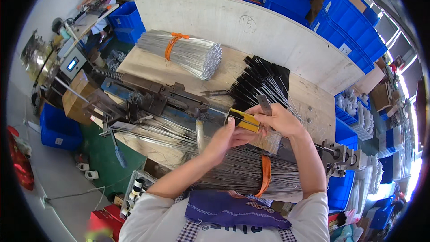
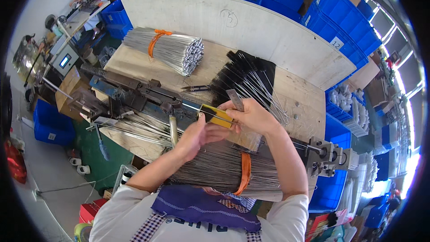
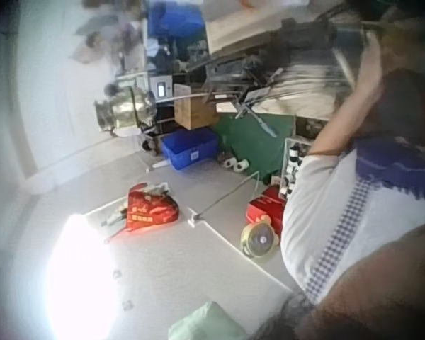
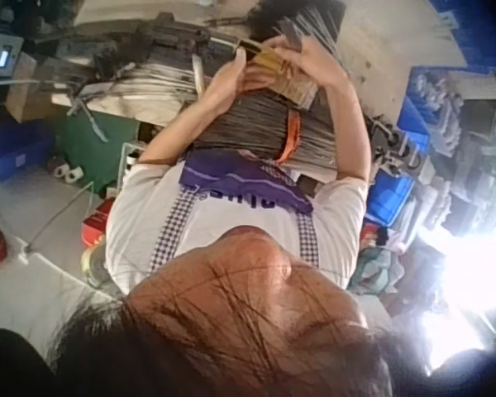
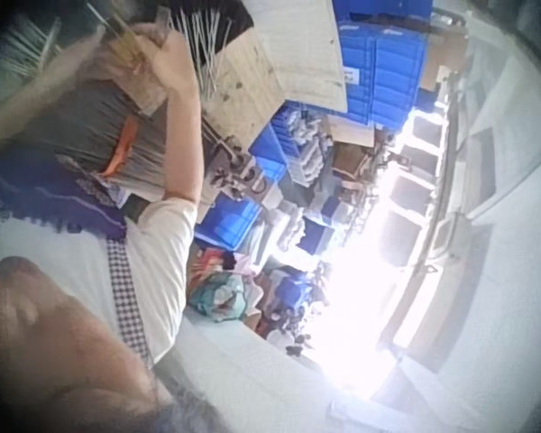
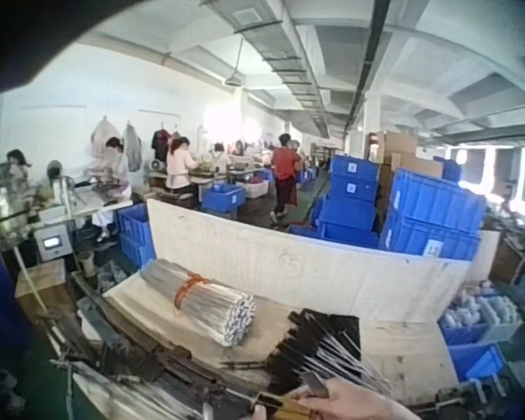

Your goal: The person manufactures wire brushes by inserting wires and bristles into a twisting fixture, aligning the bristles with a small gauge, operating the machine to twist the wires, and setting the completed brushes aside.

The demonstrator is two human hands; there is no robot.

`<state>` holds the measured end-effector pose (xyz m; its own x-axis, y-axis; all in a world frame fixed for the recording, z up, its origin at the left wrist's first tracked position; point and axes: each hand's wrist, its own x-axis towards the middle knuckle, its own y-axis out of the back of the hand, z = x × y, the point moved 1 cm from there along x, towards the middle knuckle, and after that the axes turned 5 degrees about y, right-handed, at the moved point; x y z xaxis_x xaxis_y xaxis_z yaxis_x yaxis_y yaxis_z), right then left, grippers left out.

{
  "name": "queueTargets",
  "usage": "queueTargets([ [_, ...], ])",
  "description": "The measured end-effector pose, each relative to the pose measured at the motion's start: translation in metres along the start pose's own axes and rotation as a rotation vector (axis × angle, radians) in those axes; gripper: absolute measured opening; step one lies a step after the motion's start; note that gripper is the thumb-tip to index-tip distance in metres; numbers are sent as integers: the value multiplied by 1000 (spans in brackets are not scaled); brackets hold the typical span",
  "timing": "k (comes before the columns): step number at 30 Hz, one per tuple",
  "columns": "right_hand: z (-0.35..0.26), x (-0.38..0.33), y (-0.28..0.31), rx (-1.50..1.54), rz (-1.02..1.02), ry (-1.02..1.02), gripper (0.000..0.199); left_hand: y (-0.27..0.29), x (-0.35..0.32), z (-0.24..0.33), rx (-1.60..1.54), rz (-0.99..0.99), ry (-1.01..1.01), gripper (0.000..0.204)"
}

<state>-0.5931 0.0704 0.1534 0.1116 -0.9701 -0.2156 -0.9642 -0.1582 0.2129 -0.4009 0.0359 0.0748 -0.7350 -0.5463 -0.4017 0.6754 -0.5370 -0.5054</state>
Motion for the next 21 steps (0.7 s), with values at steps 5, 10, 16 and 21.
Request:
queueTargets([
  [5, -1, 8, 2, -503, 74, 70, 26, -14, 7, 0, -560, -402, 16, 94],
  [10, -7, 1, 9, -1387, 314, 583, 33, -15, 0, 4, -842, -437, 74, 105],
  [16, -4, -5, -56, -999, 384, 668, 34, -3, 4, -5, -1039, -599, 34, 104],
  [21, -2, 4, -21, -722, 406, 444, 15, -15, -4, 9, -885, -425, 49, 105],
])
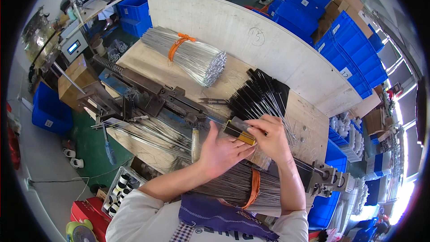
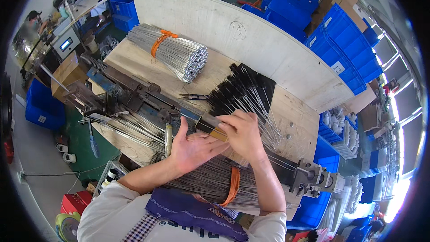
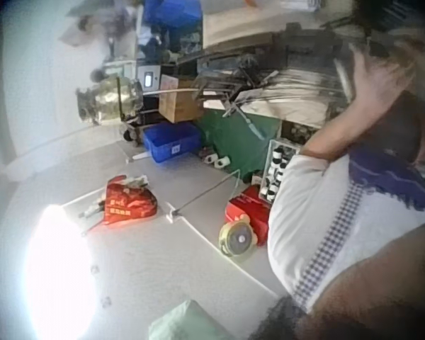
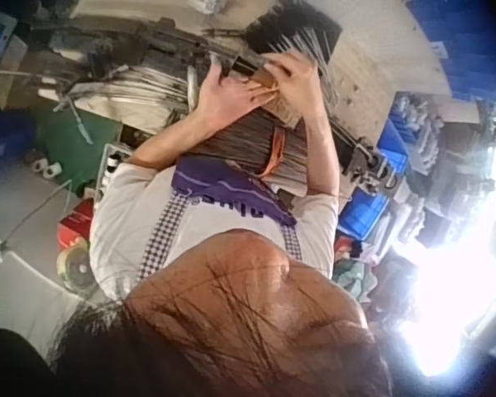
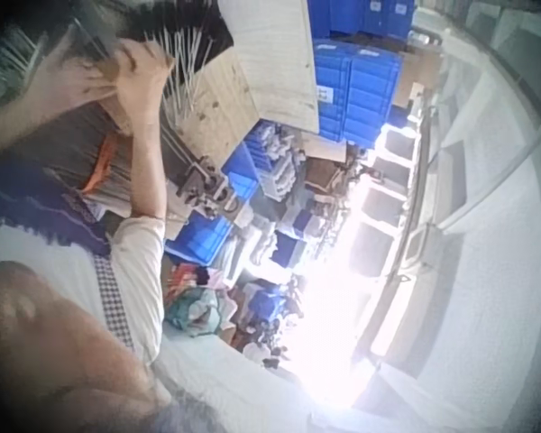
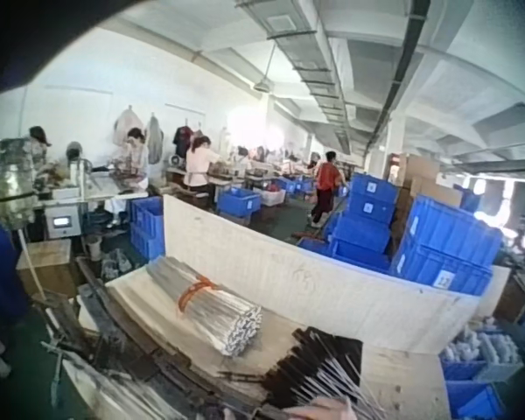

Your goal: The person manufactures wire brushes by inserting wires and bristles into a twisting fixture, aligning the bristles with a small gauge, operating the machine to twist the wires, and setting the completed brushes aside.

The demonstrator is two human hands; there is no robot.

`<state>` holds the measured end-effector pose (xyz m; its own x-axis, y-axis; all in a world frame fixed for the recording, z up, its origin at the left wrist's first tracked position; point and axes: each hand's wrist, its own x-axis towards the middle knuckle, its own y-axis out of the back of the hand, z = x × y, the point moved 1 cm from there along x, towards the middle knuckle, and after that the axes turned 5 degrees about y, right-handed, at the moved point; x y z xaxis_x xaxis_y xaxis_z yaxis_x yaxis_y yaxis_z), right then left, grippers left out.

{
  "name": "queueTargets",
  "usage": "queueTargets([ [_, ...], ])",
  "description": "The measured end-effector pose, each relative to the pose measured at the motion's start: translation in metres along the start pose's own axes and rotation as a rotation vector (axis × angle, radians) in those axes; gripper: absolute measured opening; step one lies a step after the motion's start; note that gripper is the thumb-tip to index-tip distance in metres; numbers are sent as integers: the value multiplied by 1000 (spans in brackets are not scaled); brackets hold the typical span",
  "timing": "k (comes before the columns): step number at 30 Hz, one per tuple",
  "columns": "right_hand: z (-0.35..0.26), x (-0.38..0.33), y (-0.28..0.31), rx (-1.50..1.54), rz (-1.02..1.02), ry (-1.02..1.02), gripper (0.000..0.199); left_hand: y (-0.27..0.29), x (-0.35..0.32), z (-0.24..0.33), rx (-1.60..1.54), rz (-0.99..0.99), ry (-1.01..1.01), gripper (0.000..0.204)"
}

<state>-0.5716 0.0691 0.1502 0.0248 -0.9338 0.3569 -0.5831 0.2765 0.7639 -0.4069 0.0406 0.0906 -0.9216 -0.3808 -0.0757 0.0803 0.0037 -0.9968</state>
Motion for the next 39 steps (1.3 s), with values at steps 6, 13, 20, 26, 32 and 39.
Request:
queueTargets([
  [6, -10, 20, -31, -37, -13, 139, 11, 0, -11, 19, 104, 56, -111, 95],
  [13, -13, 20, -23, -98, -25, 218, 14, 2, -20, 32, 158, 106, -173, 88],
  [20, -15, 5, -6, -130, -44, 198, 16, 2, -18, 34, 169, 105, -153, 85],
  [26, -11, 15, -7, -111, -28, 209, 15, 3, -16, 34, 192, 133, -163, 87],
  [32, -7, 25, -13, -36, -155, 132, 12, -2, -15, 35, 141, 155, -175, 83],
  [39, -12, 23, -7, -65, -163, 129, 14, 1, -15, 38, 183, 97, -133, 82],
])
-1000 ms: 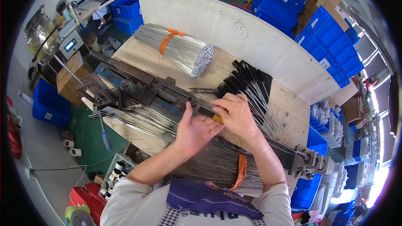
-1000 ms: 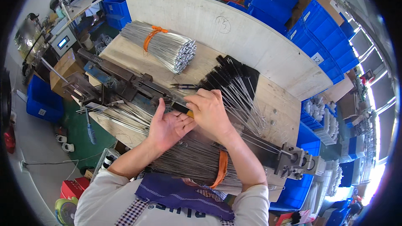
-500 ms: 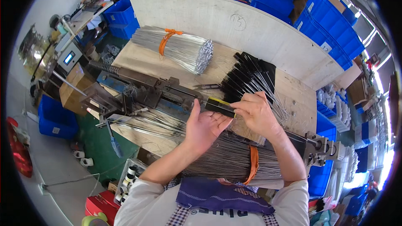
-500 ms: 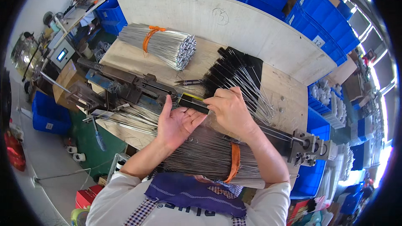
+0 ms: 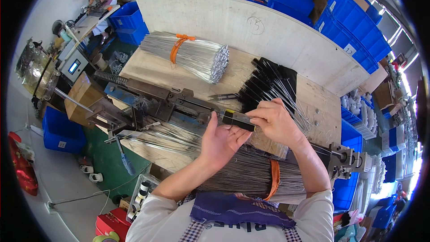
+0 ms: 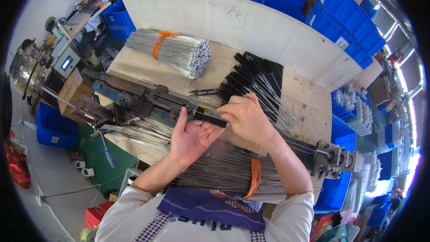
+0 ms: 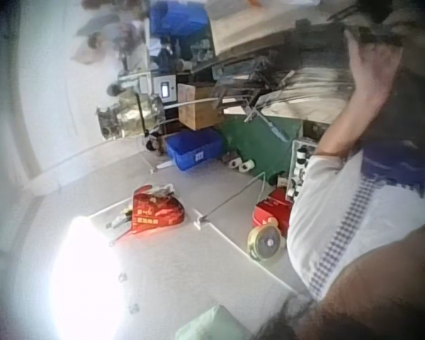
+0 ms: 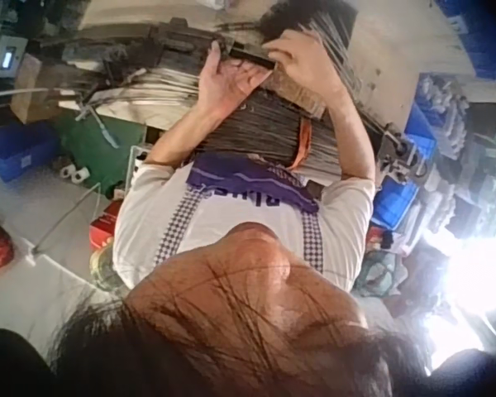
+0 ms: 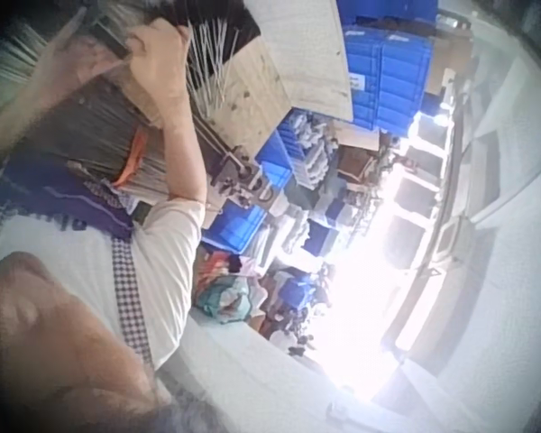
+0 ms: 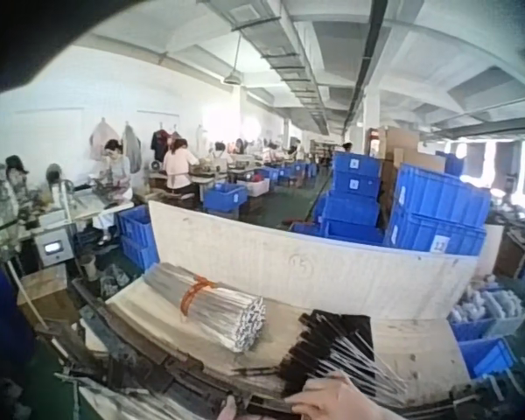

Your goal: The person manufactures wire brushes by inserting wires and bristles into a twisting fixture, aligning the bristles with a small gauge, operating the machine to twist the wires, and setting the completed brushes aside.

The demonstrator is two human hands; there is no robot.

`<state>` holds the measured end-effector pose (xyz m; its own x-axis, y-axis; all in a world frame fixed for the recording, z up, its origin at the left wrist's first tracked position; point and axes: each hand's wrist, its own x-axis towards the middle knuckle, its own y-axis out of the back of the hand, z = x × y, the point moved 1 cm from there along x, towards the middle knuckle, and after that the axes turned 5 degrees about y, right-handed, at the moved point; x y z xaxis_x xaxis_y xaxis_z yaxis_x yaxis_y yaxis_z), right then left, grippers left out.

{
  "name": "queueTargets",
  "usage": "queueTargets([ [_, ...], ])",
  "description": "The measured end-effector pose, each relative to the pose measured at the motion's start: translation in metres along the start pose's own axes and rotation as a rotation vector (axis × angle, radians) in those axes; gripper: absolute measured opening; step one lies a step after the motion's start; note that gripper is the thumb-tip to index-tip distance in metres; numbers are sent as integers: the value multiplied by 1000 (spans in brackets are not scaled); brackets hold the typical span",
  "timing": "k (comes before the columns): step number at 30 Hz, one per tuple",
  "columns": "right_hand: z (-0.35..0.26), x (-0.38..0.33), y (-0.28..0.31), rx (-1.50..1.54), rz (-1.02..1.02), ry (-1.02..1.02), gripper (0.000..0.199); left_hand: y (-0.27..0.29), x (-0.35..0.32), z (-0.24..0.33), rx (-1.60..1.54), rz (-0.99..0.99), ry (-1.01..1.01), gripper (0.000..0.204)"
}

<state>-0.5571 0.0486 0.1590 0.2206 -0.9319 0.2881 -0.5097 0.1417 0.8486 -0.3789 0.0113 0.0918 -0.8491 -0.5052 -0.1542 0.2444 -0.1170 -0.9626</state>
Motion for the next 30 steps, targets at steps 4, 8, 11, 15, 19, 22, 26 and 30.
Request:
queueTargets([
  [4, -15, 3, -3, -4, 104, 116, 19, -9, -3, -1, -35, 59, -22, 79],
  [8, -33, 1, -24, -187, 174, 187, 16, -1, -4, -3, -52, 3, -17, 81],
  [11, -18, 12, -9, -3, 214, 89, 16, -3, -9, -5, -79, -12, -29, 83],
  [15, 1, 13, -8, 10, 122, 49, 16, -6, -8, -4, -29, 38, -88, 85],
  [19, 4, 9, -12, 16, 45, 46, 17, -8, -6, -3, -8, 79, -88, 86],
  [22, 1, 9, -11, -17, 56, 70, 17, -3, -6, -2, 15, 57, -72, 85],
  [26, 4, 6, -10, -54, 40, 87, 18, -9, -3, -2, 43, 91, -58, 81],
  [30, -10, -2, -5, -22, 125, 97, 17, 0, -6, -1, -8, 82, -45, 82],
])
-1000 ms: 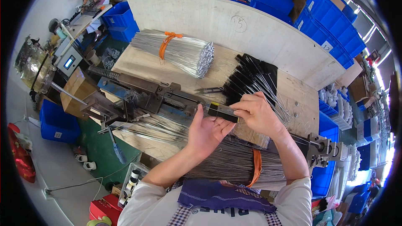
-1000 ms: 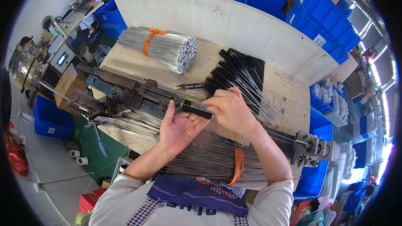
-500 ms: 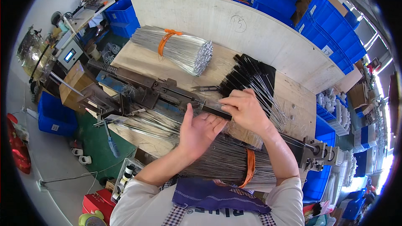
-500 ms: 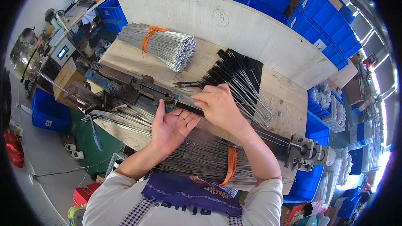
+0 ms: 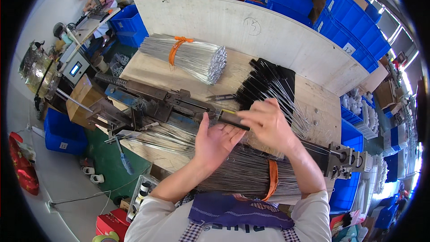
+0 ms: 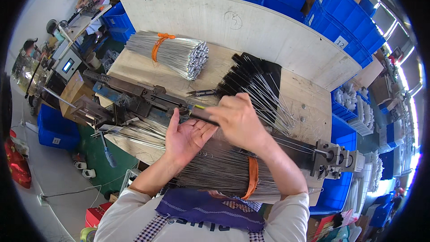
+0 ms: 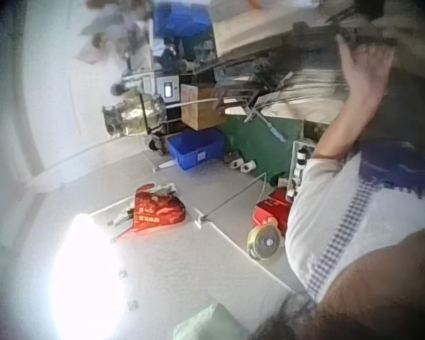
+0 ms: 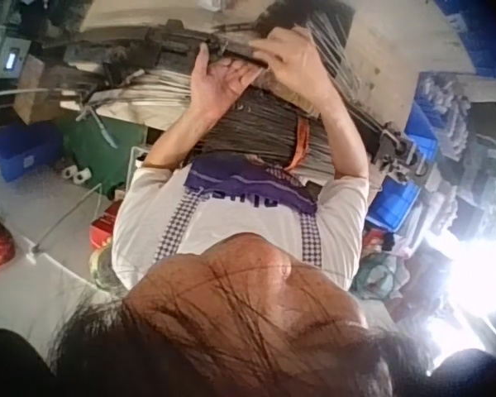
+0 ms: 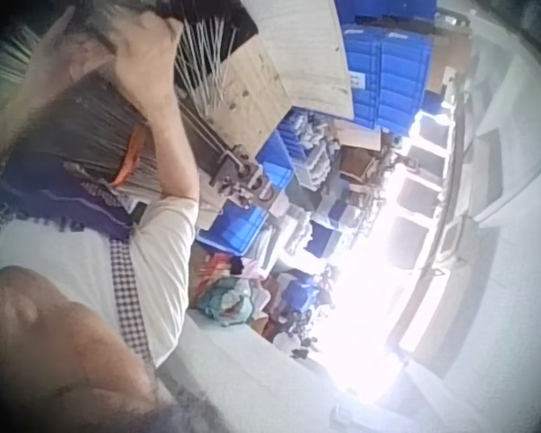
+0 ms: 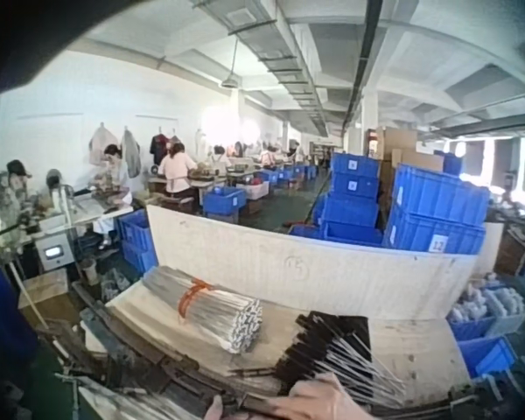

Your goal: The person manufactures wire brushes by inserting wires and bristles into a twisting fixture, aligning the bristles with a small gauge, operating the machine to twist the wires, and setting the completed brushes aside.

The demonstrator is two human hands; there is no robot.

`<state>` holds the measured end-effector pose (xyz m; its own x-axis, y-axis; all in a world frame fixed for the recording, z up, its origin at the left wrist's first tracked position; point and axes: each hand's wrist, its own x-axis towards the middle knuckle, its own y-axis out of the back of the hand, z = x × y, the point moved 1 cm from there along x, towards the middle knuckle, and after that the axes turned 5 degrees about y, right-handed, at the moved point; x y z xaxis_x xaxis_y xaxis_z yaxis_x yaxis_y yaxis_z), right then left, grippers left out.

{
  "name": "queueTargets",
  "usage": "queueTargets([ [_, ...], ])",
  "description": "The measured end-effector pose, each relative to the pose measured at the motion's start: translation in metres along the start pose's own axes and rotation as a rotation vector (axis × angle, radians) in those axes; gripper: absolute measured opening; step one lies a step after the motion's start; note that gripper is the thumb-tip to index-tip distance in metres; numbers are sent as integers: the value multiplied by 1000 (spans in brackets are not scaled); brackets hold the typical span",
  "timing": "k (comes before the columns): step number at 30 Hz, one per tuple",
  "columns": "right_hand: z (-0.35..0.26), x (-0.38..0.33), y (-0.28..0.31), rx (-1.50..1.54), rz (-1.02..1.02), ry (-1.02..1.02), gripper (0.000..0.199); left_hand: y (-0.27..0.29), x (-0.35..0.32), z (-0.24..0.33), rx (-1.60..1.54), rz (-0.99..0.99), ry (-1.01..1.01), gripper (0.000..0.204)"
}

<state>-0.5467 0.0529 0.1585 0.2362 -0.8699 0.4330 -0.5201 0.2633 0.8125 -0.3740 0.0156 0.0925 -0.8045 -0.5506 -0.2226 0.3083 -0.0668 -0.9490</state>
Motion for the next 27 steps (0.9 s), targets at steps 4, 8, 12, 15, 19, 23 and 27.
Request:
queueTargets([
  [4, -9, -4, -9, -121, 33, 83, 13, -1, 1, -4, -34, 3, -34, 84],
  [8, 13, 3, 11, 27, 63, -48, 16, -7, -2, -3, -53, -13, -50, 84],
  [12, 16, -3, 6, 27, -38, -77, 12, -2, 3, -4, -25, -36, -47, 84],
  [15, 12, -3, 4, 23, -38, -76, 13, -4, 2, -4, -4, -44, -41, 84],
  [19, 9, -4, 3, -29, -53, -30, 14, -4, 1, -3, -8, -6, -34, 83],
  [23, 10, -7, 1, -28, -19, -30, 13, -3, 2, -3, -4, -19, -23, 83],
  [27, 0, -5, 7, -38, 29, -11, 13, -4, 1, -2, -11, -16, -29, 82],
])
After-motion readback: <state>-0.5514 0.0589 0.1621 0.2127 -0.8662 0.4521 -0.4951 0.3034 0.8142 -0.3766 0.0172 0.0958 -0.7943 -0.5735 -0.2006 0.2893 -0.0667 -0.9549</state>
